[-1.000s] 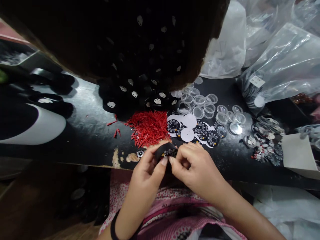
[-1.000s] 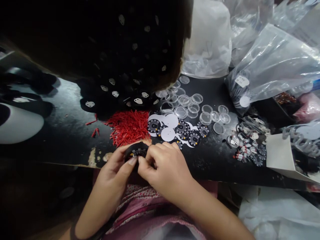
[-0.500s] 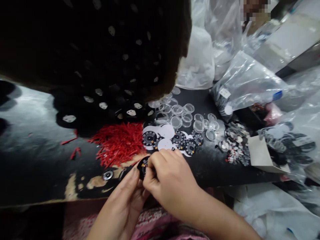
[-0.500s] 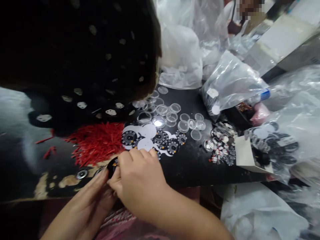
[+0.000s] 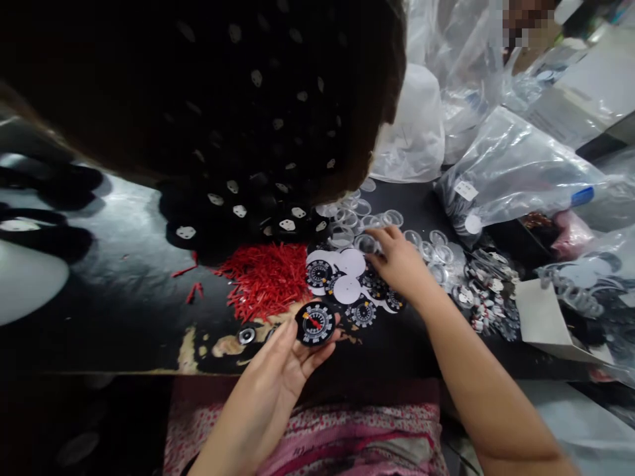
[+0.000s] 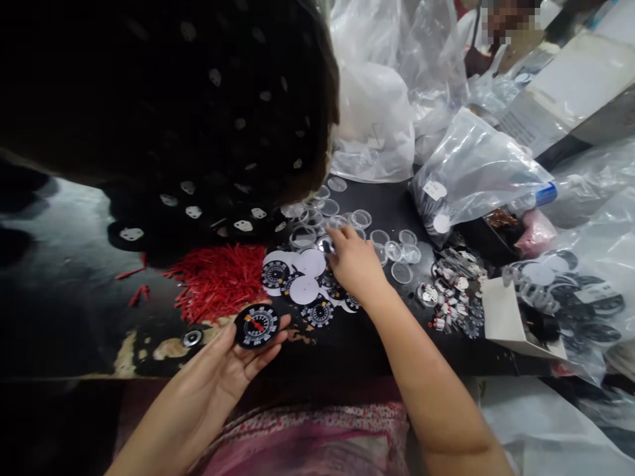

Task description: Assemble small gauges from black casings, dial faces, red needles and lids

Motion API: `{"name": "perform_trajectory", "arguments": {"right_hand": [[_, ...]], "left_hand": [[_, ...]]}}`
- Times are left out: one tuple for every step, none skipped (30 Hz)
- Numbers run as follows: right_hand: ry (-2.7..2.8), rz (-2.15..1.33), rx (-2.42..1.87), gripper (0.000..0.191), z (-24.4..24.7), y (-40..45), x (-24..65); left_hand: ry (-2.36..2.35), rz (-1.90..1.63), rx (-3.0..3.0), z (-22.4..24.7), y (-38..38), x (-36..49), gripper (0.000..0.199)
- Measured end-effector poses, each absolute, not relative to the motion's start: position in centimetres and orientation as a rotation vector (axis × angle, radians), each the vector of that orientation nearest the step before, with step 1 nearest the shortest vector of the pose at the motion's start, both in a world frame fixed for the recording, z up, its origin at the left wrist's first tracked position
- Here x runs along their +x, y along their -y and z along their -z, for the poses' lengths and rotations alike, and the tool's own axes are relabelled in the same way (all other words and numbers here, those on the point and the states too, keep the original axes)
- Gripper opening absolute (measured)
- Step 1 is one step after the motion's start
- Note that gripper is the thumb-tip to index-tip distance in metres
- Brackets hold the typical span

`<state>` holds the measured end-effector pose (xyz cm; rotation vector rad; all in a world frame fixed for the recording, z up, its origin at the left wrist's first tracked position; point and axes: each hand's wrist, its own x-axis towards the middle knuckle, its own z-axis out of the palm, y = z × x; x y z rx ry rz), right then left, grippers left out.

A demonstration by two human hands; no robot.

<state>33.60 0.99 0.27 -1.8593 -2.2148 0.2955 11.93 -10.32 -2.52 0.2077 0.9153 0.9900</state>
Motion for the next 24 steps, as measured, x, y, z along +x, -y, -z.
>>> {"name": "perform_trajectory", "arguments": {"right_hand": [[2.172,-0.298,-1.85,0.043,-0.2,-0.9,33.8],[2.103,-0.299,-1.841,0.038,-0.3,-0.6,34.0],[2.012,-0.304,-1.829,0.032,-0.5,-0.1,34.0],[1.911,-0.327,-1.805,0.028,-0.9,0.7,33.9],[1.817,-0.382,-1.772,0.025,-1.3,1.6,33.5],[1.742,-0.462,-1.725,0.024,-1.7,2.7,33.0],[1.702,-0.592,-1.649,0.025,-2.1,3.9,32.1],[1.716,-0.762,-1.563,0.026,-2.5,5.1,31.2],[1.759,-0.866,-1.47,0.026,-2.6,6.2,30.1],[1.804,-0.897,-1.406,0.027,-2.7,7.1,29.1],[1.862,-0.891,-1.377,0.029,-2.6,7.9,28.1],[1.911,-0.865,-1.371,0.03,-2.5,8.4,27.4],[1.947,-0.839,-1.381,0.031,-2.4,8.7,26.9],[1.963,-0.828,-1.392,0.031,-2.3,8.9,26.6],[1.961,-0.837,-1.402,0.028,-2.3,8.9,26.4],[1.945,-0.852,-1.415,0.024,-2.2,8.8,26.4],[1.925,-0.857,-1.437,0.021,-2.3,8.6,26.4],[1.915,-0.837,-1.471,0.023,-2.3,8.5,26.4],[1.919,-0.784,-1.511,0.029,-2.3,8.5,26.3],[1.935,-0.702,-1.545,0.036,-2.2,8.4,26.2],[1.956,-0.606,-1.559,0.039,-2.1,8.4,26.0],[1.974,-0.517,-1.55,0.041,-1.9,8.4,25.8],[1.982,-0.449,-1.524,0.041,-1.7,8.4,25.6],[1.979,-0.408,-1.493,0.041,-1.4,8.4,25.4]], "left_hand": [[-0.895,-1.0,0.191,2.5,10.3,11.9,0.032],[-0.875,-1.006,0.18,2.5,10.3,11.8,0.032],[-0.857,-1.003,0.173,2.4,10.2,11.7,0.032],[-0.845,-0.996,0.169,2.4,10.2,11.6,0.032],[-0.838,-0.99,0.168,2.3,10.2,11.6,0.032],[-0.836,-0.987,0.173,2.2,10.1,11.6,0.033],[-0.835,-0.987,0.183,2.2,10.1,11.7,0.033],[-0.837,-0.995,0.202,2.1,10.1,11.8,0.033],[-0.841,-1.005,0.228,2.1,10.1,11.9,0.032],[-0.855,-1.017,0.257,2.1,10.1,12.0,0.031],[-0.879,-1.024,0.285,2.2,10.2,12.1,0.03],[-0.905,-1.02,0.317,2.4,10.3,12.2,0.03],[-0.93,-1.012,0.355,2.6,10.4,12.2,0.031],[-0.953,-1.005,0.404,2.8,10.5,12.2,0.035],[-0.977,-1.001,0.467,3.0,10.7,12.1,0.038],[-1.001,-1.006,0.543,3.2,10.9,12.0,0.039],[-1.024,-1.012,0.625,3.3,11.2,11.9,0.04],[-1.047,-1.019,0.702,3.3,11.4,11.8,0.04],[-1.066,-1.021,0.768,3.2,11.7,11.7,0.039],[-1.074,-1.013,0.826,3.0,11.9,11.7,0.039],[-1.074,-1.006,0.875,2.8,12.0,11.8,0.039],[-1.072,-1.002,0.916,2.6,12.1,11.9,0.038],[-1.078,-1.002,0.951,2.3,12.1,12.0,0.037],[-1.086,-1.0,0.983,2.2,12.0,12.2,0.036]]}}
